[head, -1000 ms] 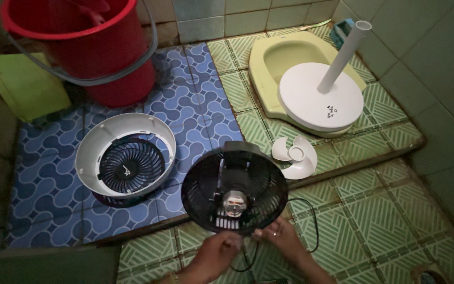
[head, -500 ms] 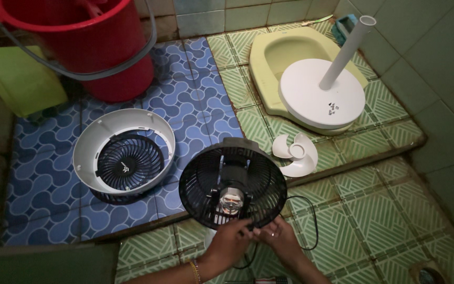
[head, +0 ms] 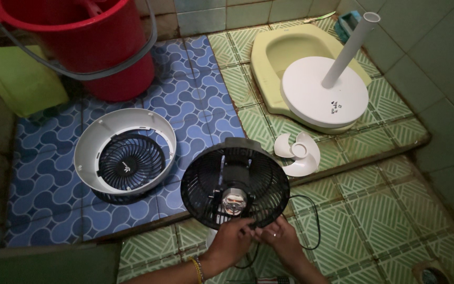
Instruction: The person services a small table fan on the bathroom floor. The fan is already partially disassembled with its front cover, blades and rear grille set aside. The person holds the fan housing steady and uses a screwdriver to unscrew fasteners from the rear motor cover, then works on the motor area by hand, repositioning the fan repeatedly while continuing to unscrew and adjust components.
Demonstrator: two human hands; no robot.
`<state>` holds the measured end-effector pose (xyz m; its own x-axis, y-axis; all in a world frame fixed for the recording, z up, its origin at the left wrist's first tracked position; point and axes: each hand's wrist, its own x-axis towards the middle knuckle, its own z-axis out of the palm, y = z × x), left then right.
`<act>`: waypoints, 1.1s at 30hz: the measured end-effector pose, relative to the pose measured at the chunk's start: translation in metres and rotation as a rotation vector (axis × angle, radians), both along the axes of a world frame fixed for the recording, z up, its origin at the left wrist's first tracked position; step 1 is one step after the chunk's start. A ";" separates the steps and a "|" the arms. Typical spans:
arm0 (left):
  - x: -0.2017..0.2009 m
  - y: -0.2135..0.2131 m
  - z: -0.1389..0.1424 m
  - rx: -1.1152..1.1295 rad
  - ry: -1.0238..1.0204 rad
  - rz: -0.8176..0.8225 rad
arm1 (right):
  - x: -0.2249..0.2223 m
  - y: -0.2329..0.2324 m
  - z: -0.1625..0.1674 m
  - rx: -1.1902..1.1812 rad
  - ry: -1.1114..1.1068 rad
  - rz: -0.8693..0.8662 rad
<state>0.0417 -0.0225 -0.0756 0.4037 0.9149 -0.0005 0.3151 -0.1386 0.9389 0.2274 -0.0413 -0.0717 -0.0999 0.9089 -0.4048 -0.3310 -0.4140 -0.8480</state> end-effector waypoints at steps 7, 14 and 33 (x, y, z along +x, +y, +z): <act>0.001 0.002 0.007 0.024 -0.033 -0.010 | -0.010 -0.002 -0.002 0.027 0.039 -0.113; 0.002 0.004 0.014 -0.078 -0.006 -0.032 | -0.008 -0.004 -0.003 0.063 -0.012 -0.081; -0.004 0.012 0.010 -0.046 0.072 -0.029 | -0.008 0.003 0.016 -0.047 0.167 -0.036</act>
